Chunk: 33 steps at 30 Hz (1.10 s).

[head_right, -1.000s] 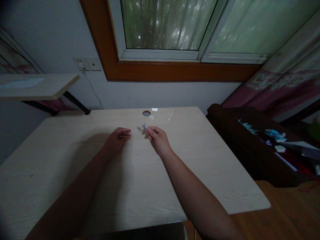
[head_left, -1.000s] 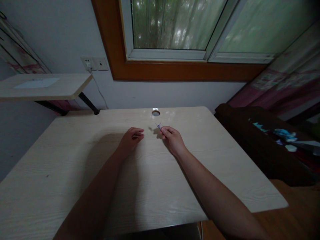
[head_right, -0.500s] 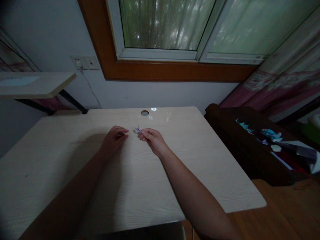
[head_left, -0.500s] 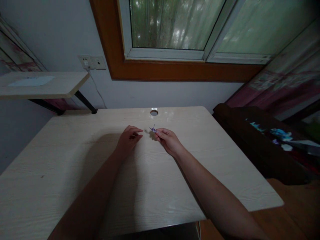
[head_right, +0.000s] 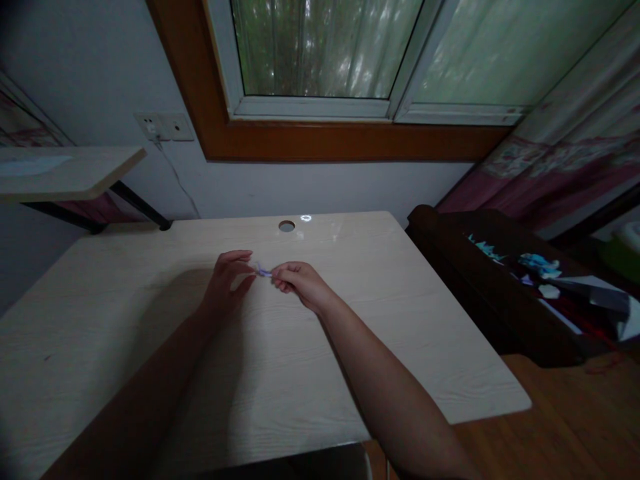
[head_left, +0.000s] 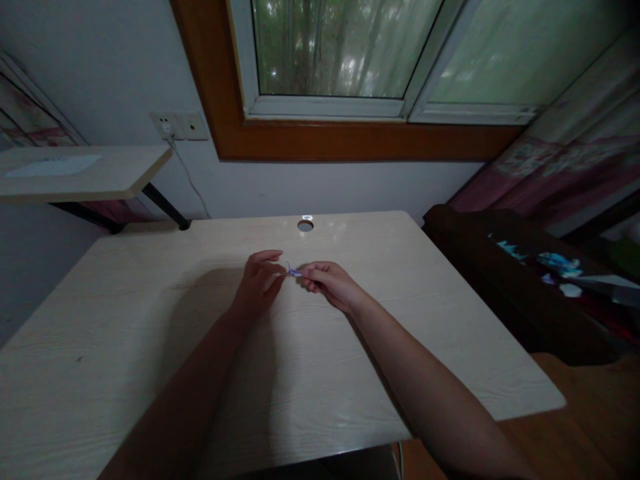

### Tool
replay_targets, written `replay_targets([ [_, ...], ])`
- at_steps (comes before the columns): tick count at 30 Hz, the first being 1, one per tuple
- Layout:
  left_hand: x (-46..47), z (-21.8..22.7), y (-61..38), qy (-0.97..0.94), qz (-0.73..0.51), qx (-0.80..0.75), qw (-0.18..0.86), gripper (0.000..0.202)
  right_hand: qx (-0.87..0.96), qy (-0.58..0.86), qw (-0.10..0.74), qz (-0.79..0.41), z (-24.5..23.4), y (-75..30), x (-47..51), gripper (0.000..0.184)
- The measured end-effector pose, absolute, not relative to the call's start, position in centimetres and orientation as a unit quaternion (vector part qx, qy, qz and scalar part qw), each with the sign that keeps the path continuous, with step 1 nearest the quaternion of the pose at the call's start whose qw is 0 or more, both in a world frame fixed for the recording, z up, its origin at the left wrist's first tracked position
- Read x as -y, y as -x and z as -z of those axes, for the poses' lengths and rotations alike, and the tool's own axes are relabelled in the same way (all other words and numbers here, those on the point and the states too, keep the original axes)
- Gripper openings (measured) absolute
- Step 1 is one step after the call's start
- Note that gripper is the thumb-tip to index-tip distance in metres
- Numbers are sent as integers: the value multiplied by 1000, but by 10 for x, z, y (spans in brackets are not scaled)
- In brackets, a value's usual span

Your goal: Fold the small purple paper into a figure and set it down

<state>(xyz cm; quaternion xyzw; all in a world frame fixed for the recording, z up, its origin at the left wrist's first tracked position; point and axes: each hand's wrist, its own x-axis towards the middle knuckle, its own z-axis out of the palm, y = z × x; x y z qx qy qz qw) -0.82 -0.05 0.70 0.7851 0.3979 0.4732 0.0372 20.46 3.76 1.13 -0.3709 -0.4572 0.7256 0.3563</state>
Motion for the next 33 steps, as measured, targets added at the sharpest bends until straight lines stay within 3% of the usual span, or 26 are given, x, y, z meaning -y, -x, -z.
replay_targets([
  [11,-1,-4,9,-829,-414,-375,15,21,475,358,314,-740,-21,-206,-37,16],
  [21,-1,-6,10,-839,-392,-360,114,21,464,340,298,-761,-23,-210,-38,17],
  [33,3,-11,7,-828,-399,-372,130,22,453,323,299,-775,-18,-213,-42,19],
])
